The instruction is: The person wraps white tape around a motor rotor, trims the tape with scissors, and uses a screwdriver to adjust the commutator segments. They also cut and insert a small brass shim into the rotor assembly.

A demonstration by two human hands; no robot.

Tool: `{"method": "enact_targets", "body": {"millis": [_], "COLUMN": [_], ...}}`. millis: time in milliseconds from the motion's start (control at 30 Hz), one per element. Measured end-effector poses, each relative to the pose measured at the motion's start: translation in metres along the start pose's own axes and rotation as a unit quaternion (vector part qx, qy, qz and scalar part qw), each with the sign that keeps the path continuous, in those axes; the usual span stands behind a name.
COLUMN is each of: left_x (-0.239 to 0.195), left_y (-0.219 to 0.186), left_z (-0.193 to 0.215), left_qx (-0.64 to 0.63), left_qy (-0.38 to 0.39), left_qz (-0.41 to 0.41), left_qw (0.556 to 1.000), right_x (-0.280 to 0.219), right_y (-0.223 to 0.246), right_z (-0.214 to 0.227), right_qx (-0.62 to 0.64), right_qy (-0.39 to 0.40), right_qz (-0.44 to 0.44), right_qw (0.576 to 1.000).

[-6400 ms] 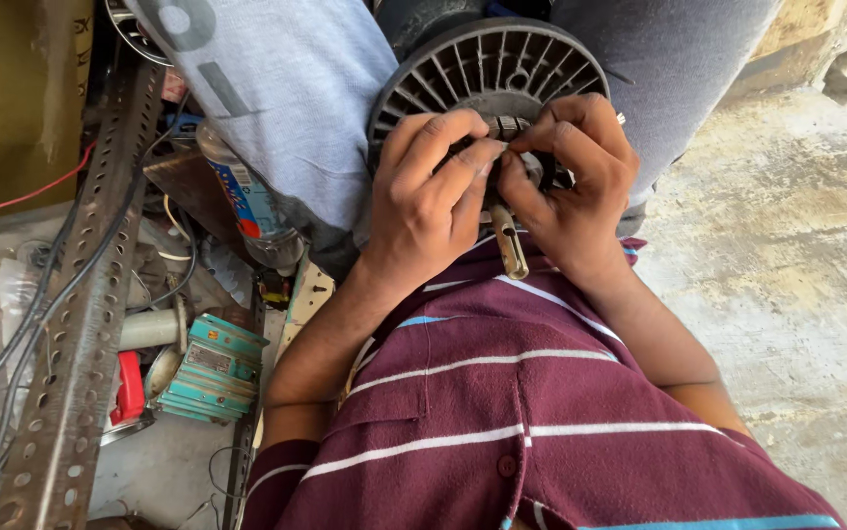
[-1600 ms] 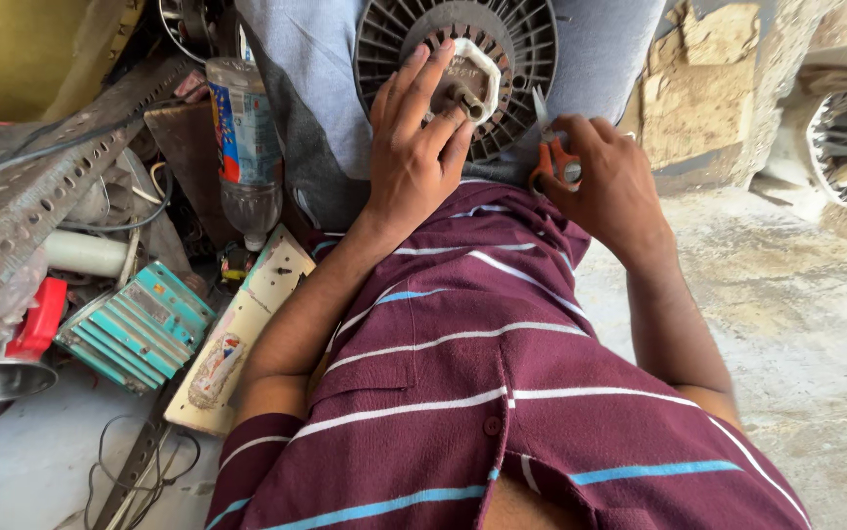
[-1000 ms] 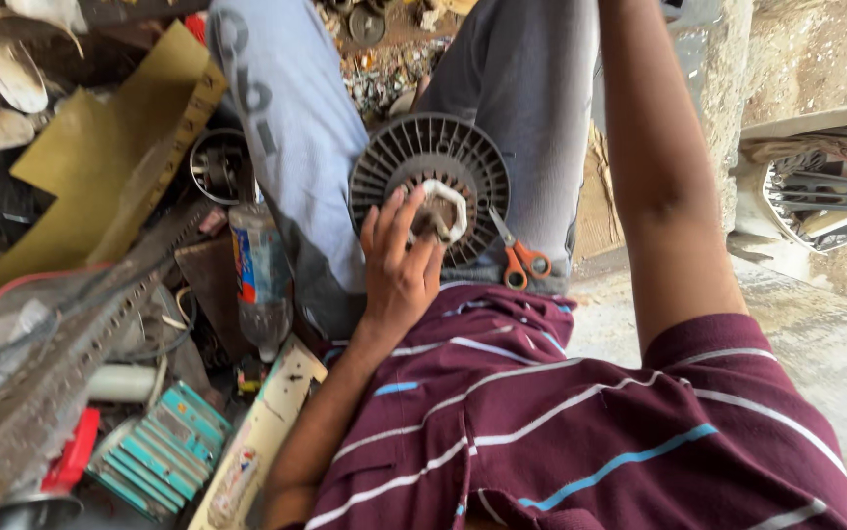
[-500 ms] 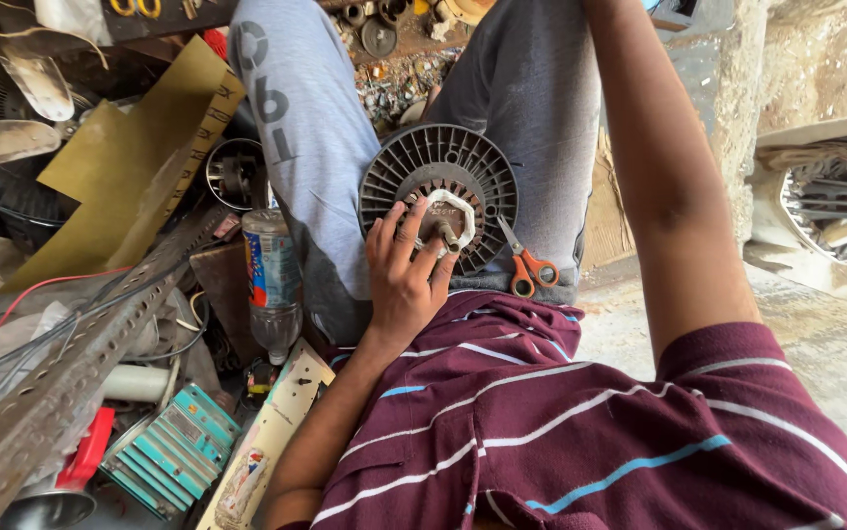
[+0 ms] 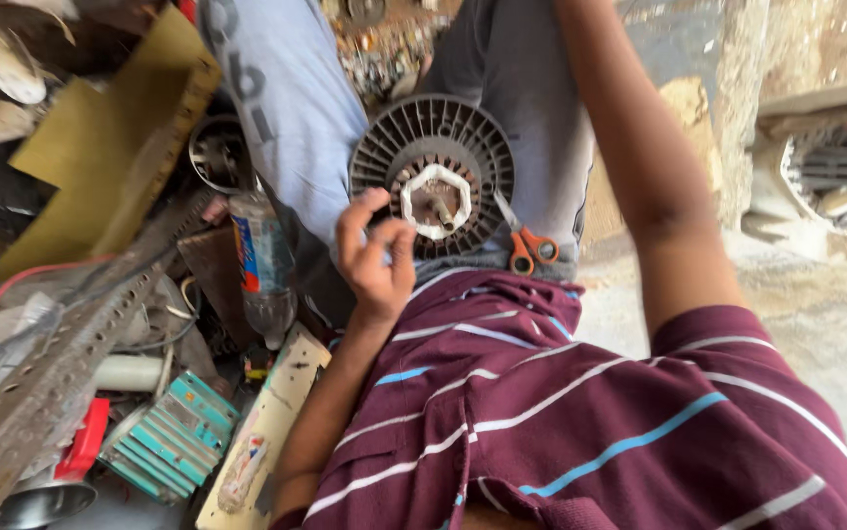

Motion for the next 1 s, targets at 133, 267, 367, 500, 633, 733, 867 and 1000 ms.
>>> {"method": "enact_targets", "body": {"millis": [133,267,367,500,633,733,867,1000], "left_x": [0.019,0.044,0.046,0.05,0.051,0.048,0.056,0.049], "left_y": [0.012,0.019,0.022,0.028,0.032,0.032,0.027,0.024], "left_z": [0.01,-0.005,-0.009,-0.012,-0.011,-0.014,-0.017,-0.014], "left_qx": [-0.066,-0.102,-0.096,-0.104,-0.11,-0.096,-0.072,-0.005], "left_qy": [0.02,0.123,0.153,0.17,0.189,0.261,0.355,0.434], "left_qz": [0.018,0.005,0.019,0.04,0.046,0.001,-0.061,-0.062], "left_qw": [0.997,0.987,0.983,0.979,0.975,0.961,0.93,0.899], "right_x": [0.009,-0.011,-0.038,-0.046,-0.077,-0.13,-0.175,-0.176], "right_y": [0.017,0.054,0.069,0.068,0.061,0.045,0.012,0.033], "right_z": [-0.015,-0.038,-0.061,-0.074,-0.066,-0.053,-0.065,-0.126], "right_qx": [0.041,-0.002,-0.129,-0.156,-0.11,-0.049,0.464,0.704], "right_qy": [0.089,0.077,0.03,0.009,-0.033,-0.113,-0.264,-0.242], "right_qz": [0.039,0.107,0.023,-0.017,-0.058,-0.131,-0.04,0.116], "right_qw": [0.994,0.991,0.991,0.988,0.992,0.984,0.844,0.658]}}
Point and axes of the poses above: each hand's wrist, its own x-axis towards the middle knuckle, its own z-axis out of the back of the hand, y = z × x, the point moved 5 cm from there along x, towards the middle knuckle, and after that the axes turned 9 degrees about y, right-handed, at the moved point
